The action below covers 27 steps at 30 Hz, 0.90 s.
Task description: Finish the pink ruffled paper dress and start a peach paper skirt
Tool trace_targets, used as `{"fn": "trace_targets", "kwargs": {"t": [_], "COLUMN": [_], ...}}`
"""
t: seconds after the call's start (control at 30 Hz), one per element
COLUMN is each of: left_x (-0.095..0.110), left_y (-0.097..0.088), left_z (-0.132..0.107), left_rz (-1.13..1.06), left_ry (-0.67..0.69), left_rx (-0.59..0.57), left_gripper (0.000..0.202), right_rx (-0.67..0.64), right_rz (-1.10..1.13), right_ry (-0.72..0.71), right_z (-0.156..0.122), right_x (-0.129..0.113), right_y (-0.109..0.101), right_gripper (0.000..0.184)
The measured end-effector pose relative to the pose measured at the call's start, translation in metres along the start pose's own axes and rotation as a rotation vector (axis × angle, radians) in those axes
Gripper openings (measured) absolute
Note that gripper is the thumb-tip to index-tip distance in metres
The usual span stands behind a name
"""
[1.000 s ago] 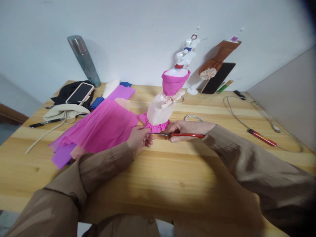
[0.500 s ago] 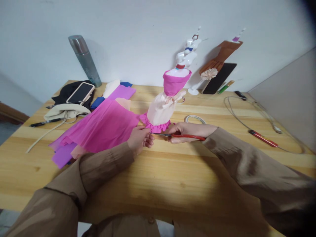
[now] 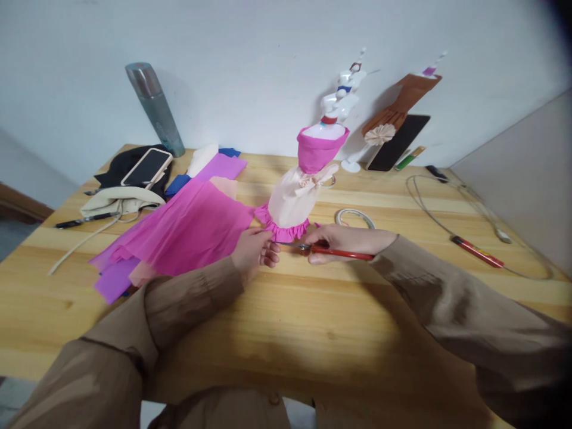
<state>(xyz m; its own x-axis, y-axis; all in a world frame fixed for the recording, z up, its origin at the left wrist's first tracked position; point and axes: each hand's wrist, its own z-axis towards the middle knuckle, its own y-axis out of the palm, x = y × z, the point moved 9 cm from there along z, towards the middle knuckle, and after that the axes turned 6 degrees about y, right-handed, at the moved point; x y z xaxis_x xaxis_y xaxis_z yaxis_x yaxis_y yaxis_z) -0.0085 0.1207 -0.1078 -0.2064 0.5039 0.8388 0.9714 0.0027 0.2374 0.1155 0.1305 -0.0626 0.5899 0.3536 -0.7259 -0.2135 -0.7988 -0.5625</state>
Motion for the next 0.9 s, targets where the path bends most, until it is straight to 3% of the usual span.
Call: {"fn": "trace_targets", "kwargs": {"t": [0.17,0.33,0.47,0.73,0.9], "left_x": [0.0,-0.001,-0.001,-0.01,-0.02], "left_y": [0.0,-0.001,0.0,-0.002,0.013], "left_z": [0.001,0.0,0.0,-0.013,-0.038], "left_rz": [0.005,0.003,-0.002,-0.029,0.003], "left_ry": [0.0,-0.002,-0.014,-0.112,-0.179], "left_rx": [0.004,0.01,0.0,0.017,-0.091], "left_gripper": [0.011,0.008,0.008,0.034,0.008], "right_rx": [0.183,0.24,0.255,0.341,0.425], "right_rz": [-0.302,-0.463,-0.458,-0.443,-0.425], "right_ry": [0.204,0.308,0.272,0.241,0.363], "right_z": [-0.013,-0.022,-0.025,-0.041,-0.05], "right_x": [-0.001,-0.004,-0.007,-0.013,-0.003], "right_y": [-0.007,-0.006,-0.005,0.002,0.014], "right_gripper": [0.041,0.041,0.041,0.047,0.034]}}
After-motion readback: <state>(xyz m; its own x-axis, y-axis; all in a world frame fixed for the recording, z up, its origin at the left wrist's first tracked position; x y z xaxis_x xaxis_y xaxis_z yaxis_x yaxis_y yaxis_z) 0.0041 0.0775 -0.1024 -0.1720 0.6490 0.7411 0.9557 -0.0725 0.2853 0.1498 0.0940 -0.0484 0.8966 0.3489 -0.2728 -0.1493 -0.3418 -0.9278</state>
